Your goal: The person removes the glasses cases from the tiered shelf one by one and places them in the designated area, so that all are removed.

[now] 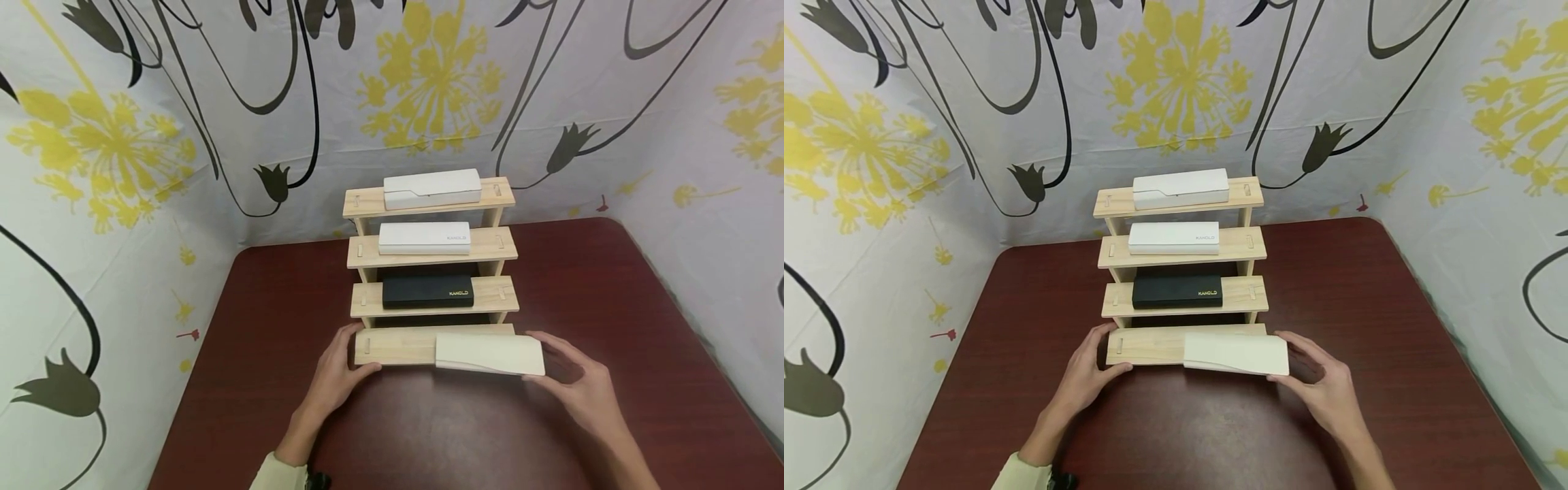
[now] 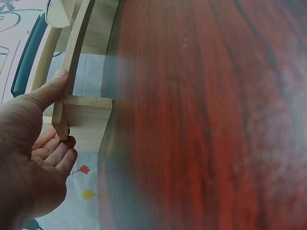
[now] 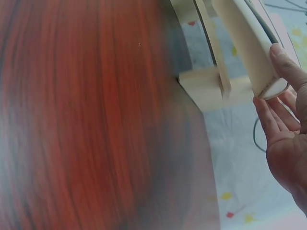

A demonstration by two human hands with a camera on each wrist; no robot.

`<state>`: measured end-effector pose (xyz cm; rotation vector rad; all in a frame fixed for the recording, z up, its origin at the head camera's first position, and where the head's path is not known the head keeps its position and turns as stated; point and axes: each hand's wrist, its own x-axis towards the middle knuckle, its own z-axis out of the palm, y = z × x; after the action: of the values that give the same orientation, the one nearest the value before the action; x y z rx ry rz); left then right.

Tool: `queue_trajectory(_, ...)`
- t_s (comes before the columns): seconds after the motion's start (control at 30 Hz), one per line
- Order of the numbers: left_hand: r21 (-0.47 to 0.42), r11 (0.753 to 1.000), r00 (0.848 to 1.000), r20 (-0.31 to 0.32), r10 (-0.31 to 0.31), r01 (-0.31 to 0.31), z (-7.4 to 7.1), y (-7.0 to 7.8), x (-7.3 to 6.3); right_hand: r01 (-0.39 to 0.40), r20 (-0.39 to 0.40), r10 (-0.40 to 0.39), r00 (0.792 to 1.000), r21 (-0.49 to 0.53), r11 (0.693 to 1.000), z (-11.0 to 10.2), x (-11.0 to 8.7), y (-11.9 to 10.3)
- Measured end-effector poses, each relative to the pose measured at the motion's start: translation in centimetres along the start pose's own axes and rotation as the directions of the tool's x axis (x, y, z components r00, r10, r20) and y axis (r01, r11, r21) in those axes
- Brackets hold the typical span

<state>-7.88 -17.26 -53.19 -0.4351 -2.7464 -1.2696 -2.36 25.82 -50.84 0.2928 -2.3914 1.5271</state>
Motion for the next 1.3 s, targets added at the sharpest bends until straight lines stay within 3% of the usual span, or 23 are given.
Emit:
queue_trajectory(0.1,0.0,1.0,1.0,0.004,-0.005,0.005,0.0,0.0,0.0,-0.002,-0.023,0.001,1.0,-0.05,0.999,-1.2,-0.2,0.0)
queue_trajectory(0.27,-0.002,1.0,1.0,0.003,-0.011,0.011,0.0,0.0,0.0,-0.034,-0.051,0.032,0.998,-0.037,0.999,-2.9,-0.5,0.0)
queue_trajectory(0.6,0.02,0.999,1.0,-0.014,0.027,-0.027,-0.1,0.3,-0.1,-0.132,-0.091,0.139,0.986,0.077,0.988,-5.6,-1.1,1.3)
queue_trajectory(0.93,0.004,1.0,1.0,0.005,-0.022,0.022,0.0,0.3,-0.1,-0.11,-0.174,0.131,0.976,0.122,0.986,-7.5,-1.0,2.4)
queue_trajectory(1.3,0.007,1.0,1.0,0.002,-0.023,0.023,0.1,0.0,-0.1,-0.154,-0.124,0.179,0.976,0.19,0.97,-8.5,-0.7,1.9)
